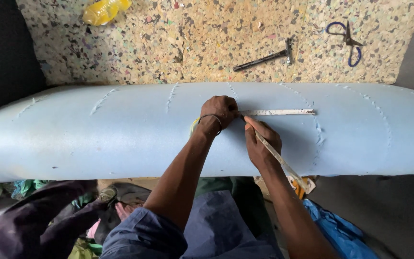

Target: Measuring and marking intervals on a foam bolster using a flexible metal ruler and a marking stick

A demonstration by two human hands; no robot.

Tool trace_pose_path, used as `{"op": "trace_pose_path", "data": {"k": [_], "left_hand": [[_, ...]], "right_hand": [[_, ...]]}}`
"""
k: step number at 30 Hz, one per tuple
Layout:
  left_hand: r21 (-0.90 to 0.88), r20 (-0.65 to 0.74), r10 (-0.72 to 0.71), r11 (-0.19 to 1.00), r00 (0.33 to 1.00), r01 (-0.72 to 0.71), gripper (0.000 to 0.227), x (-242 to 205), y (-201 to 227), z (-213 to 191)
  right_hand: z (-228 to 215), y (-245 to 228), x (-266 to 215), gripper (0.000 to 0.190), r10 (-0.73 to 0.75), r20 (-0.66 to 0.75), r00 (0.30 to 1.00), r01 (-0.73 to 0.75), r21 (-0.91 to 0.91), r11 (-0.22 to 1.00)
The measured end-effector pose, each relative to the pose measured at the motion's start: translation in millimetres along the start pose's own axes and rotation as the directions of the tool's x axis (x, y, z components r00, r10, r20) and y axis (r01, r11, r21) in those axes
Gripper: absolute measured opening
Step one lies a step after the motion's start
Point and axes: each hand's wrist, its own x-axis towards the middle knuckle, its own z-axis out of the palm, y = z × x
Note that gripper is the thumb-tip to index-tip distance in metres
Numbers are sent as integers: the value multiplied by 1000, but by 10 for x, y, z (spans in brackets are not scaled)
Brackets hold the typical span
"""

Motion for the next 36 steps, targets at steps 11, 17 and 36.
{"op": "trace_pose_path", "data": {"k": [11, 17, 36], "left_hand": [[-62, 3, 10, 998, 1000, -9, 19, -53, -28, -86], [-78, -20, 6, 997, 1000, -7, 19, 33, -107, -24], [-115, -40, 22, 993, 999, -26, 21, -39, -79, -65]], "right_hand": [[-176, 60, -243, 37, 55, 52, 997, -60, 101, 993], [-80, -101, 72, 37, 48, 59, 997, -50, 37, 998], [-230, -78, -111, 38, -104, 77, 992, 105, -15, 994]]}}
